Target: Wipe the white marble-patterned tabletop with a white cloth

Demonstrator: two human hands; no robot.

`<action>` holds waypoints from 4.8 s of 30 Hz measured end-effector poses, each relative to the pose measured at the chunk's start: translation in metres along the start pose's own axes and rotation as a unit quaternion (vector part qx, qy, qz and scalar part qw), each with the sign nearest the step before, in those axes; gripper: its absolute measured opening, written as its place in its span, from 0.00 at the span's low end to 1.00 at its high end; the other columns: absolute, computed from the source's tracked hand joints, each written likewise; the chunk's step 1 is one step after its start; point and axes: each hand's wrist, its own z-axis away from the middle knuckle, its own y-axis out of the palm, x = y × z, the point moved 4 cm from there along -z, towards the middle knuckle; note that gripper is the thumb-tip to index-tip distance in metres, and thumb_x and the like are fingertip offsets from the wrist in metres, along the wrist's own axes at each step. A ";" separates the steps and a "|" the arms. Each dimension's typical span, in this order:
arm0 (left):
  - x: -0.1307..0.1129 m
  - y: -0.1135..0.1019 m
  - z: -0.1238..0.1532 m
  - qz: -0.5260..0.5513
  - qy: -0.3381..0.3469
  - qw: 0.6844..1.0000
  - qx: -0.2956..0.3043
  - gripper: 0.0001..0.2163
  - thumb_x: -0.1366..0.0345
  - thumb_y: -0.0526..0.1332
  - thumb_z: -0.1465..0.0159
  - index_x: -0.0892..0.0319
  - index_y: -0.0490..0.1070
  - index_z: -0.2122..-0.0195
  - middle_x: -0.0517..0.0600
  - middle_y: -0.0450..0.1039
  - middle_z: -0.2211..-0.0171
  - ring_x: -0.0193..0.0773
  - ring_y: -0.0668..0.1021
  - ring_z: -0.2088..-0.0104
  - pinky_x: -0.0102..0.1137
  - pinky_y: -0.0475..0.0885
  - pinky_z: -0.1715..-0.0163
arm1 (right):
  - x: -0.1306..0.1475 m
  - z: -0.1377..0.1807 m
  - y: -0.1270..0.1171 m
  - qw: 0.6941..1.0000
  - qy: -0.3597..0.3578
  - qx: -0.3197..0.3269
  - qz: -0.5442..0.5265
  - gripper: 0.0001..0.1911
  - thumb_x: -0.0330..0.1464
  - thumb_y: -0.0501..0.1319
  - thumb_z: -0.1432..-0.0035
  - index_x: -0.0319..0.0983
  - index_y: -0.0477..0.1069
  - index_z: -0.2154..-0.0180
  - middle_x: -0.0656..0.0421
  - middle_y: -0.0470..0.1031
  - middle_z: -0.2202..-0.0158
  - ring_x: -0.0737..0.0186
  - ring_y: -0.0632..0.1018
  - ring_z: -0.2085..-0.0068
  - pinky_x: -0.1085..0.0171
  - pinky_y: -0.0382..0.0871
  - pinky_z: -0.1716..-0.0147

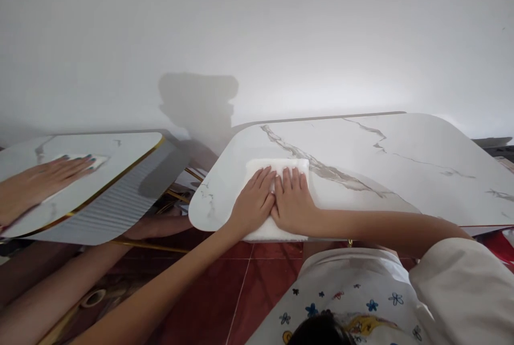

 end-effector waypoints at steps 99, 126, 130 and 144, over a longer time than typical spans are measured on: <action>-0.091 0.032 -0.042 0.020 -0.011 1.000 0.009 0.24 0.64 0.44 0.36 0.63 0.53 0.38 0.58 0.55 0.37 0.48 0.54 0.35 0.47 0.55 0.38 | -0.082 0.059 -0.032 0.999 0.035 0.010 0.026 0.32 0.38 0.50 0.39 0.28 0.53 0.37 0.40 0.50 0.35 0.37 0.50 0.35 0.44 0.44 0.40; 0.042 0.104 -0.260 0.010 -0.032 0.997 -0.063 0.18 0.69 0.48 0.37 0.63 0.61 0.46 0.59 0.64 0.44 0.45 0.64 0.42 0.39 0.57 0.41 | -0.221 -0.153 0.013 0.996 0.028 0.005 0.085 0.32 0.41 0.47 0.37 0.31 0.52 0.37 0.44 0.54 0.36 0.40 0.55 0.38 0.50 0.48 0.44; 0.049 0.106 -0.273 -0.010 -0.046 0.997 -0.055 0.16 0.69 0.47 0.36 0.63 0.63 0.48 0.58 0.68 0.48 0.45 0.68 0.46 0.38 0.61 0.44 | -0.227 -0.171 0.019 0.996 0.030 -0.006 0.084 0.30 0.39 0.47 0.37 0.29 0.54 0.38 0.42 0.59 0.39 0.40 0.60 0.41 0.50 0.50 0.45; -0.002 0.110 -0.290 -0.025 -0.076 0.994 -0.074 0.15 0.70 0.48 0.37 0.63 0.65 0.51 0.59 0.69 0.50 0.47 0.68 0.47 0.40 0.62 0.47 | -0.271 -0.146 0.004 0.995 0.020 -0.002 0.101 0.29 0.39 0.46 0.36 0.34 0.53 0.37 0.48 0.56 0.36 0.45 0.57 0.38 0.52 0.50 0.42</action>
